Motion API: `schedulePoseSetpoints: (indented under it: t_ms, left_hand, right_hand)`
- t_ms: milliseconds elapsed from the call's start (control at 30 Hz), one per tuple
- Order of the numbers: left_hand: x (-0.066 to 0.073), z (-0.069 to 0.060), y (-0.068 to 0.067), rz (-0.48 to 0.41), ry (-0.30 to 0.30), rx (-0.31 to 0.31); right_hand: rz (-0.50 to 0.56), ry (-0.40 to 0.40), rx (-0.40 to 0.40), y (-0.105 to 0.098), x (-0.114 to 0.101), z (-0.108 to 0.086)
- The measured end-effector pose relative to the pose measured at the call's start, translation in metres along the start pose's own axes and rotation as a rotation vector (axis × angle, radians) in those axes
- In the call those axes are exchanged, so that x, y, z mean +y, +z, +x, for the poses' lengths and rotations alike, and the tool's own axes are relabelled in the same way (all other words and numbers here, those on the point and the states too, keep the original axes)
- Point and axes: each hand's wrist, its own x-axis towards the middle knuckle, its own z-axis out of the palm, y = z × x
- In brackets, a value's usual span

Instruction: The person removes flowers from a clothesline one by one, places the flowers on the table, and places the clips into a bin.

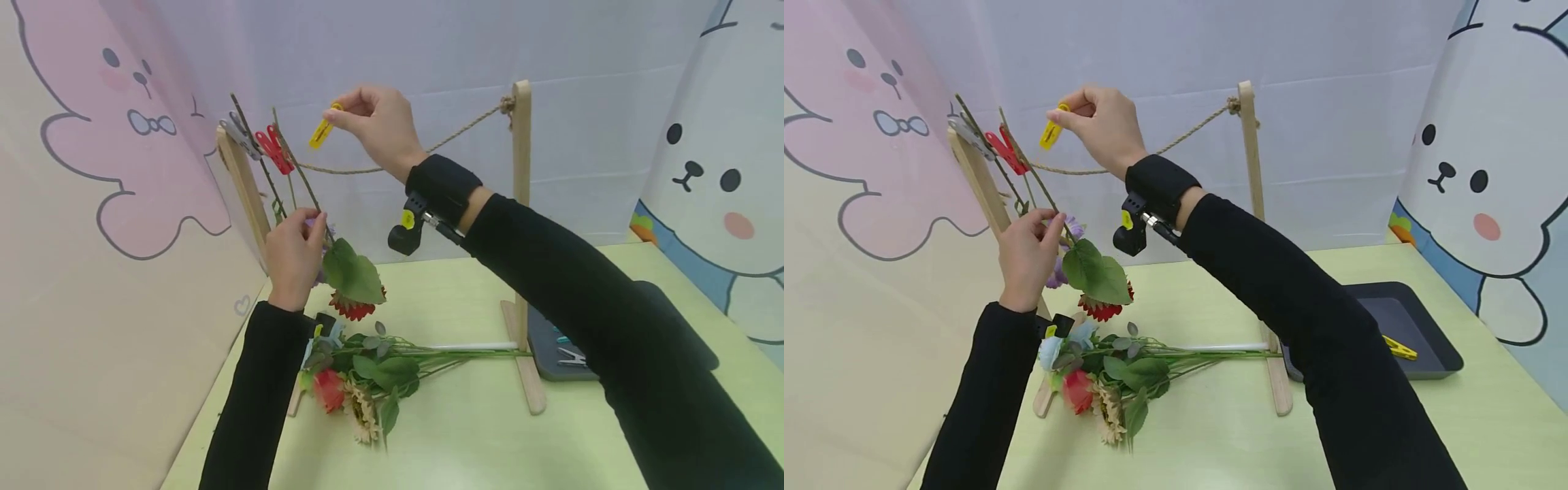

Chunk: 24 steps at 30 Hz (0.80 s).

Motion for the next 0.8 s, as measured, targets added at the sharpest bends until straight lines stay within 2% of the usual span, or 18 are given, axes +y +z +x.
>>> schedulePoseSetpoints:
  t_ms: [100, 167, 233, 300, 367, 467, 533, 567, 633, 700, 800]
  left_hand:
    - [0.005, -0.003, -0.005, -0.015, 0.001, -0.001]
    - [0.009, -0.006, -0.009, -0.023, 0.006, -0.005]
    - [0.014, -0.009, -0.013, -0.023, 0.009, -0.013]
    - [0.020, -0.013, -0.016, 0.004, 0.024, -0.015]
    - [0.026, -0.019, -0.021, 0.058, 0.063, -0.009]
    - [0.035, -0.031, -0.026, 0.180, 0.167, 0.017]
    - [0.041, -0.039, -0.028, 0.262, 0.263, 0.036]
    - [0.042, -0.043, -0.027, 0.302, 0.311, 0.041]
    - [0.043, -0.050, -0.025, 0.406, 0.407, 0.042]
    - [0.041, -0.057, -0.023, 0.504, 0.491, 0.005]
    - [0.035, -0.067, -0.016, 0.641, 0.597, -0.151]
  right_hand:
    - [0.043, -0.011, 0.004, -0.016, 0.001, 0.001]
    - [0.018, -0.034, 0.010, -0.029, 0.000, 0.000]
    - [-0.049, -0.076, 0.029, -0.042, -0.002, -0.004]
    - [-0.136, -0.177, 0.069, -0.057, -0.005, -0.010]
    - [-0.203, -0.329, 0.144, -0.073, -0.007, -0.017]
    - [-0.204, -0.530, 0.326, -0.105, -0.008, -0.032]
    - [-0.189, -0.612, 0.458, -0.129, -0.006, -0.045]
    - [-0.183, -0.619, 0.518, -0.140, -0.004, -0.053]
    - [-0.228, -0.622, 0.590, -0.160, 0.007, -0.071]
    - [-0.342, -0.615, 0.591, -0.177, 0.024, -0.090]
    - [-0.535, -0.607, 0.475, -0.195, 0.058, -0.119]
